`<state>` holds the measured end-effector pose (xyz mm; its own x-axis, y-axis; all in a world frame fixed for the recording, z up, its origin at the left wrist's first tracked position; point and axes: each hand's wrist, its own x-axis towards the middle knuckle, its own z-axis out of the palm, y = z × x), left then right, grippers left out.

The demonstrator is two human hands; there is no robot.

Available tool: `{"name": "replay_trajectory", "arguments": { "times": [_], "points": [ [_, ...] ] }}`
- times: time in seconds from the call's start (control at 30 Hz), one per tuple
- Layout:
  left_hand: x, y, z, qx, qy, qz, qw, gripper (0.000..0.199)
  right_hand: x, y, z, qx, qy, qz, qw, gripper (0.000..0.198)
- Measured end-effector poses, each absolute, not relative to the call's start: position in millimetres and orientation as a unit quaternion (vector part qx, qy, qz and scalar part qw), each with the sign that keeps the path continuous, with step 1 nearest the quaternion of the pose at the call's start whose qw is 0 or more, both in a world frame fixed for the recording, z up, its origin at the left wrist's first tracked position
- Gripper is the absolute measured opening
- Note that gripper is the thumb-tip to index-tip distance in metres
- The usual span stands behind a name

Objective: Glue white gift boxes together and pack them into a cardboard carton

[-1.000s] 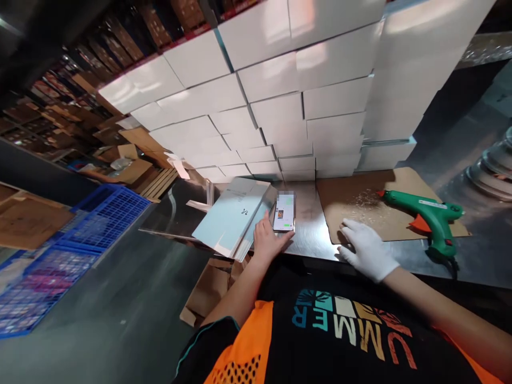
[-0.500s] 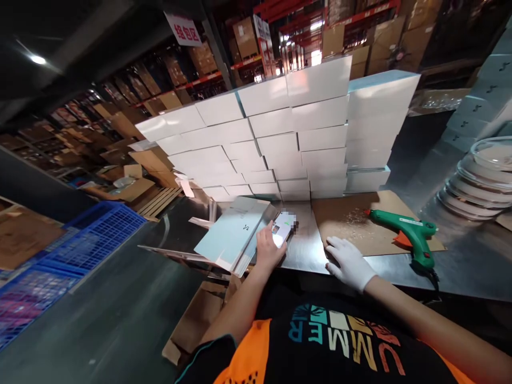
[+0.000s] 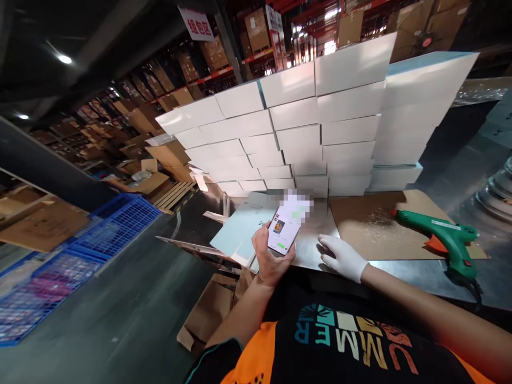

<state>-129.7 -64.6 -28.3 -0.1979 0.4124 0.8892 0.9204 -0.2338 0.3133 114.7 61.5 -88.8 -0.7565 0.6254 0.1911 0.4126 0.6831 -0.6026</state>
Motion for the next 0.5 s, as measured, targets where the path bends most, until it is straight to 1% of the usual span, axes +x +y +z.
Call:
{"name": "replay_trajectory", "arguments": {
  "times": [0.1,0.2,0.4,0.5],
  "points": [
    [-132,-67,-23,-0.581,-0.577,-0.525,0.231,0.094,115,55,-82,-0.255,-0.929,0.195,0.185,0.032],
    [-134,-67,-22,-0.578,-0.588,-0.516,0.232,0.095,114,50,-74,-0.247,-0.939,0.166,0.170,0.025],
    [-149,-61,-26,-0.588,-0.560,-0.503,0.296,0.098,115,46,-68,-0.234,-0.949,0.155,0.143,0.021],
    [-181,-56,-23,-0.586,-0.588,-0.477,0.289,0.091,115,46,-67,-0.229,-0.952,0.153,0.136,0.022]
  ]
}}
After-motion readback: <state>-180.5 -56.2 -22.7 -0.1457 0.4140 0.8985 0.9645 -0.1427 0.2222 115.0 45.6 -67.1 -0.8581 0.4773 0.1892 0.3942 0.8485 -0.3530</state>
